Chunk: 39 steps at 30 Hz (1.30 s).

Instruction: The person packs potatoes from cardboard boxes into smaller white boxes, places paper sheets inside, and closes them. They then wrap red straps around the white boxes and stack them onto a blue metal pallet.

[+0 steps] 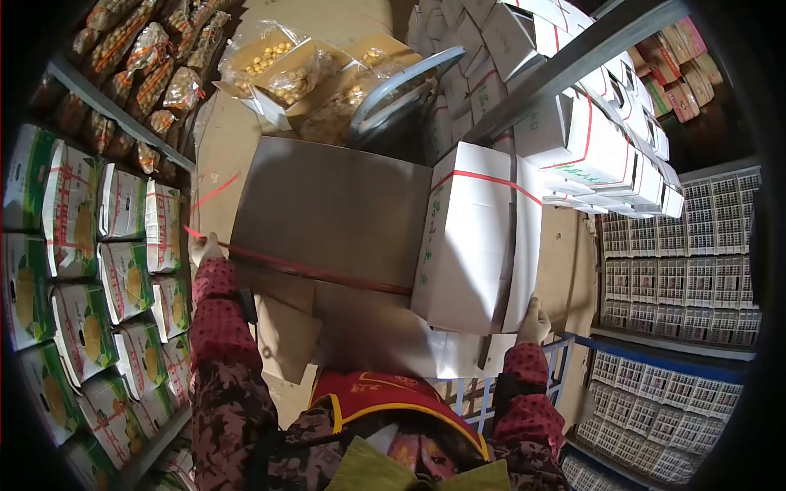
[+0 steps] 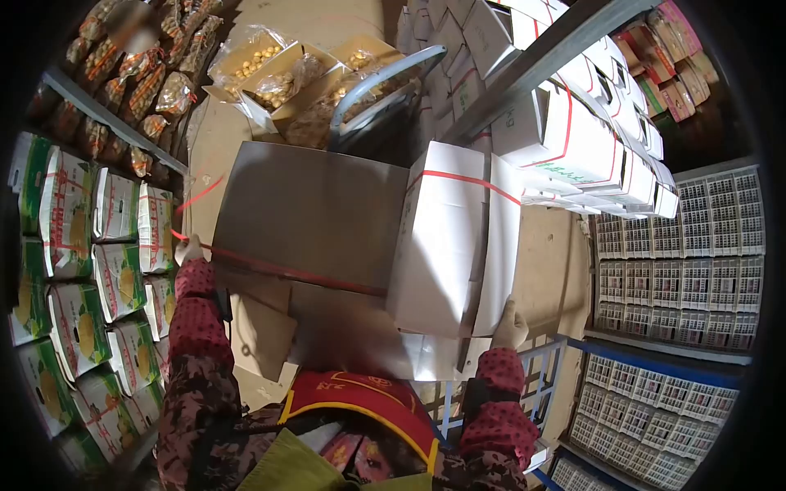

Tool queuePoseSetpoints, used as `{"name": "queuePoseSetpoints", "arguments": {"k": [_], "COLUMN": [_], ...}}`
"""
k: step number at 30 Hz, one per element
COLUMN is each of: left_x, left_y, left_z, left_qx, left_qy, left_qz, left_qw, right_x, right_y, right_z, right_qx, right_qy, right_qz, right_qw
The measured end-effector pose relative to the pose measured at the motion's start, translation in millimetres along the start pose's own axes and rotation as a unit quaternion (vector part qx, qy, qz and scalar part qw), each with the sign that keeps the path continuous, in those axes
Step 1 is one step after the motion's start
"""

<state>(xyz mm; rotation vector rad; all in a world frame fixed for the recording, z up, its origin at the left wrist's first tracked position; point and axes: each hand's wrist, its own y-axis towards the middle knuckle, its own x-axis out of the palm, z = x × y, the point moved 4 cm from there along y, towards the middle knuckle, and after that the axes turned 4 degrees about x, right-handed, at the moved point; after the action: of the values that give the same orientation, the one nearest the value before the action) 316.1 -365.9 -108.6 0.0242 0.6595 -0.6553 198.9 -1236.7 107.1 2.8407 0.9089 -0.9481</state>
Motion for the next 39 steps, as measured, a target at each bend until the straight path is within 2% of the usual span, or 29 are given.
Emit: {"name": "queuePoseSetpoints", "arguments": {"k": [2,3,4,5,6,7,8,9,10,11,12,13,14,16,17,18,20,21,23,26,27,29,32,33,35,36,37,38,39], "left_x": [-16.1,-19.9,-19.4,-17.5,-33.4,-30.5,-22.1,-22.4,-2.7,21.1,29.6,37.8,62.2,91.7,100.5,124.9,130.5,127.7,117.0,113.1,112.5,111.6,126.0,132.5,148.5,155.7,164.1,180.7,198.6], "left_y": [-55.4,-83.1,-114.3,-157.0,-232.3,-279.3,-335.1,-417.2,-474.2,-528.9,-586.4,-624.6,-646.9,-649.2,-642.4,-622.2,-588.1,-573.4,-564.9,-595.5,-609.3,-616.5,-589.7,-576.1,-555.3,-550.6,-545.3,-528.9,-514.6], "left_z": [101.3,162.0,222.5,290.0,377.4,429.9,479.6,530.7,559.0,566.9,573.0,562.4,552.0,525.5,515.6,491.1,459.3,446.1,441.0,440.7,440.3,434.9,420.7,424.8,429.8,431.1,426.9,405.2,378.2], "left_qx": [0.086,0.145,0.209,0.236,0.292,0.458,0.659,0.725,0.713,0.756,0.84,0.869,0.831,0.74,0.657,0.613,0.442,0.385,0.367,0.413,0.423,0.419,0.36,0.455,0.469,0.549,0.622,0.676,0.697], "left_qy": [-0.165,-0.221,-0.296,-0.399,-0.293,-0.274,-0.095,0.082,0.114,0.139,0.056,0.046,0.068,-0.024,0.074,0.087,0.195,0.169,0.171,0.107,0.132,0.142,-0.027,0.026,-0.032,-0.007,-0.002,0.018,0.137], "left_qz": [0.095,0.127,0.115,0.068,0.08,0.075,0.172,0.081,-0.043,-0.092,-0.121,-0.063,-0.164,-0.369,-0.452,-0.542,-0.631,-0.66,-0.62,-0.595,-0.6,-0.586,-0.548,-0.479,-0.444,-0.363,-0.299,-0.204,-0.127], "left_qw": [0.978,0.956,0.925,0.884,0.907,0.842,0.726,0.679,0.69,0.633,0.526,0.489,0.527,0.562,0.599,0.568,0.607,0.623,0.672,0.681,0.666,0.679,0.755,0.75,0.763,0.753,0.724,0.708,0.692], "right_x": [-2.0,-5.1,-4.9,-1.9,3.7,3.8,-8.3,-23.5,-37.2,-51.0,-67.1,-83.7,-89.1,-107.9,-111.7,-113.2,-122.0,-128.0,-129.0,-134.8,-134.8,-128.1,-99.9,-53.5,-10.3,8.9,28.3,50.6,72.7], "right_y": [10.4,13.0,9.4,0.3,-20.2,-54.3,-82.9,-102.8,-113.6,-113.3,-100.0,-82.3,-44.4,24.7,66.2,106.9,155.4,165.7,173.9,158.1,157.6,157.5,137.6,146.4,135.8,130.4,126.3,128.4,133.3], "right_z": [8.7,-2.4,-19.1,-45.1,-94.4,-155.8,-205.6,-245.0,-273.3,-294.3,-309.8,-315.5,-293.2,-238.1,-193.1,-140.7,-47.3,-9.8,50.1,76.9,80.6,81.1,62.9,90.5,64.3,46.9,32.5,20.6,9.9], "right_qx": [-0.004,-0.132,-0.258,-0.38,-0.356,-0.321,-0.371,-0.419,-0.475,-0.528,-0.594,-0.651,-0.622,-0.589,-0.564,-0.498,-0.349,-0.27,-0.143,-0.146,-0.145,-0.144,-0.182,-0.181,-0.192,-0.208,-0.263,-0.255,-0.246], "right_qy": [-0.016,-0.067,-0.115,-0.157,-0.037,0.086,0.099,0.109,0.106,0.098,0.054,0.006,0.023,-0.039,-0.096,-0.179,-0.325,-0.387,-0.462,-0.447,-0.422,-0.371,-0.166,0.005,0.106,0.142,0.179,0.237,0.29], "right_qz": [-0.036,-0.025,-0.012,0.003,-0.087,-0.173,-0.188,-0.199,-0.175,-0.15,-0.099,-0.049,-0.054,-0.019,-0.002,0.011,-0.001,-0.027,-0.144,-0.209,-0.217,-0.228,-0.124,-0.112,-0.113,-0.102,-0.062,-0.082,-0.103], "right_qw": [0.999,0.989,0.959,0.911,0.93,0.927,0.904,0.879,0.856,0.83,0.796,0.757,0.781,0.807,0.82,0.848,0.879,0.881,0.864,0.857,0.868,0.889,0.961,0.977,0.969,0.963,0.946,0.934,0.919]}}
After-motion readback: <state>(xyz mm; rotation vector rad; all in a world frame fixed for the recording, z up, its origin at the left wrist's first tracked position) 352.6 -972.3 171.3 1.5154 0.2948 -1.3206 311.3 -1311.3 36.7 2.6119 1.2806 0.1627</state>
